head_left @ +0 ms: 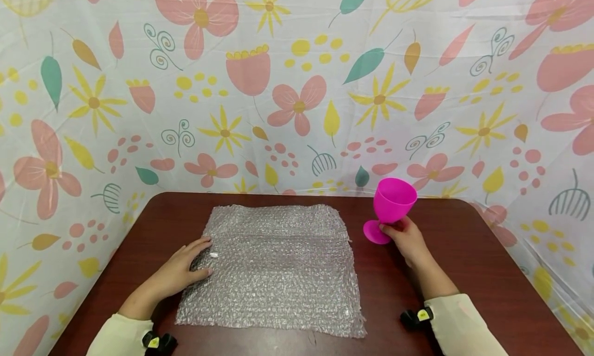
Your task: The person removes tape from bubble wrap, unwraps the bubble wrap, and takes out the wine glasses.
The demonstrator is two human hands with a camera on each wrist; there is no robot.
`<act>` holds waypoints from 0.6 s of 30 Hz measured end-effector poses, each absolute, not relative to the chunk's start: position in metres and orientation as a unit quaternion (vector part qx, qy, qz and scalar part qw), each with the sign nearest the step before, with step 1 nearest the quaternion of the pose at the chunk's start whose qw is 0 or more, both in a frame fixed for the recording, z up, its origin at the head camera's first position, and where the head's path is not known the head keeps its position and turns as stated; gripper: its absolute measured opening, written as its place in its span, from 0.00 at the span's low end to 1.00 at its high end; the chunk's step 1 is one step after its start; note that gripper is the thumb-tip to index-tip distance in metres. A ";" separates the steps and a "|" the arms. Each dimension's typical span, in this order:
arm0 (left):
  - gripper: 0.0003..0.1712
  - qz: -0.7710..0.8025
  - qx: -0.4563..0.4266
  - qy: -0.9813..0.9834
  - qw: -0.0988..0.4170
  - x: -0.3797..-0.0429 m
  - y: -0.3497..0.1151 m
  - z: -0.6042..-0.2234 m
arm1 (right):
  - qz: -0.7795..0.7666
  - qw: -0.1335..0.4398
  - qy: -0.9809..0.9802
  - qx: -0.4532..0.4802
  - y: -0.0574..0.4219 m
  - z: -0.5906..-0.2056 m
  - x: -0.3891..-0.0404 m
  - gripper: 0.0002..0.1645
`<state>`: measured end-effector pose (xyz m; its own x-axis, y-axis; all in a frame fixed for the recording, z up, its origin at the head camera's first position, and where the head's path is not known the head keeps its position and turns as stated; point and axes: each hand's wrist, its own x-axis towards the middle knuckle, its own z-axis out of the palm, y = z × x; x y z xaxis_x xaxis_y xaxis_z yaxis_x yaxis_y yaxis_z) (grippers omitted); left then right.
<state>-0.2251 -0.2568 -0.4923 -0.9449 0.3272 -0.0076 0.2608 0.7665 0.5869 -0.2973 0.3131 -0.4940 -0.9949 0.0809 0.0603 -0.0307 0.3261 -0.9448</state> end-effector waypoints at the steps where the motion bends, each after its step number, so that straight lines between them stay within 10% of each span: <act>1: 0.42 0.302 0.156 0.939 0.052 -0.225 -0.256 -0.492 | 0.579 0.048 -0.814 -0.015 0.313 -0.494 -0.297 0.27; 18: 0.32 0.269 0.152 0.951 -0.025 -0.218 -0.228 -0.472 | 0.485 -0.057 -0.869 0.078 0.291 -0.464 -0.252 0.19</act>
<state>-0.2181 -0.2284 -0.4716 -0.9526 0.2751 0.1299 0.3024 0.8096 0.5030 -0.2518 0.2908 -0.4637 -0.9813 -0.1909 -0.0231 -0.0805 0.5174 -0.8520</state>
